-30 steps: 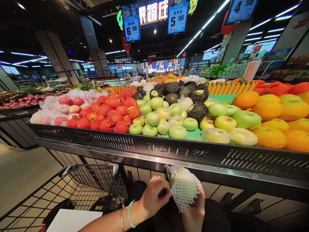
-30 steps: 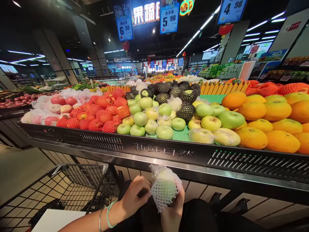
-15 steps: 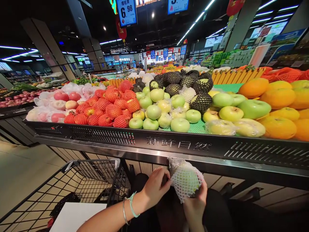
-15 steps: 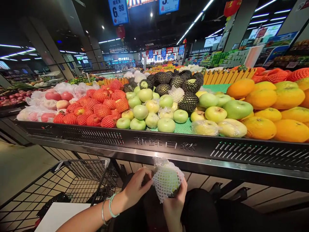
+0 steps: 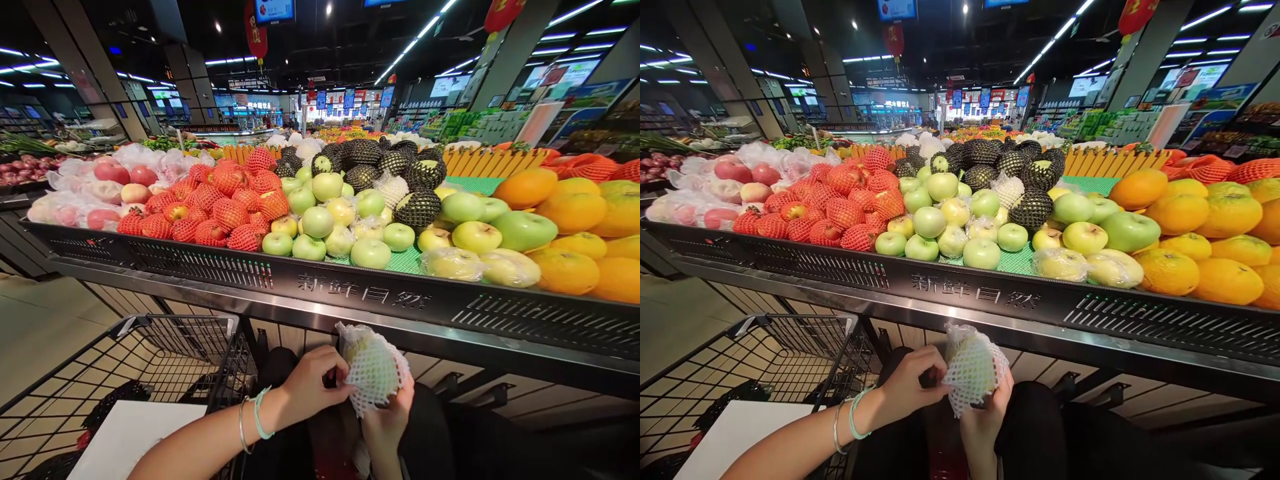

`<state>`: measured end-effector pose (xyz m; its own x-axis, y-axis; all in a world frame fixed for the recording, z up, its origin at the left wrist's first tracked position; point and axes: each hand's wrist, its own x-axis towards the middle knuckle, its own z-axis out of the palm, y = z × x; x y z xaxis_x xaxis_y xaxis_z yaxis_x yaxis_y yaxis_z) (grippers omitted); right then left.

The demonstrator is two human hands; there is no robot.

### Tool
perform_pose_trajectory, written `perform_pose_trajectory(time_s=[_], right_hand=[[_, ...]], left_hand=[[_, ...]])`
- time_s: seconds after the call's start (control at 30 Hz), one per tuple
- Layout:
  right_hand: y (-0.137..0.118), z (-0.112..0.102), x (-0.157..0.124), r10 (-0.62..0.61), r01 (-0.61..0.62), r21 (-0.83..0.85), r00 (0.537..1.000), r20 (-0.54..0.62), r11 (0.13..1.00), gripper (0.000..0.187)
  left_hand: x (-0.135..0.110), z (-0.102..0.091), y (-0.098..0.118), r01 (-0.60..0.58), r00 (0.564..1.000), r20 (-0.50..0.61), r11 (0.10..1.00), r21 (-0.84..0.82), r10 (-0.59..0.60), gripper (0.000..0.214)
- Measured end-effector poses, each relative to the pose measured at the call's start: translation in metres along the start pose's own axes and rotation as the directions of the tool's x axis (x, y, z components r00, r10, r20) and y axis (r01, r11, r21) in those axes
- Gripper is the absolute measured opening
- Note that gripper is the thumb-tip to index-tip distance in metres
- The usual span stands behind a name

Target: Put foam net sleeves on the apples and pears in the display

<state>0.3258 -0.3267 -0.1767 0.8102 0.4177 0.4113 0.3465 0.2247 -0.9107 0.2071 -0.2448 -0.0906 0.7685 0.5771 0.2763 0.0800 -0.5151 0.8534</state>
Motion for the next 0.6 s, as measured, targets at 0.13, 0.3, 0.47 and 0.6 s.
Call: perform_pose_trajectory(time_s=[0.13, 0.3, 0.47, 0.6], right_hand=[[-0.005, 0.002, 0.001, -0.087, 0.084, -0.079, 0.996, -0.029, 0.993, 0.064], [-0.015, 0.006, -0.001, 0.031, -0.031, -0.009, 0.998, -0.048, 0.999, 0.071], [-0.013, 0.009, -0.007, 0.209, -0.201, 0.181, 0.977, -0.028, 0.963, 0.075], [-0.009, 0.010, -0.007, 0.357, -0.335, 0.267, 0.933, -0.041, 0.904, 0.075]], left_hand=[[-0.005, -0.002, 0.005, -0.197, 0.979, -0.014, 0.968, 0.155, 0.202, 0.010], [-0.003, -0.006, 0.004, -0.093, 0.993, -0.058, 0.975, 0.202, 0.106, 0.009], [0.005, -0.009, -0.010, 0.051, 0.986, -0.160, 0.998, 0.038, -0.045, 0.008], [0.010, -0.010, -0.028, 0.031, 0.981, -0.190, 0.998, -0.055, -0.041, 0.028]])
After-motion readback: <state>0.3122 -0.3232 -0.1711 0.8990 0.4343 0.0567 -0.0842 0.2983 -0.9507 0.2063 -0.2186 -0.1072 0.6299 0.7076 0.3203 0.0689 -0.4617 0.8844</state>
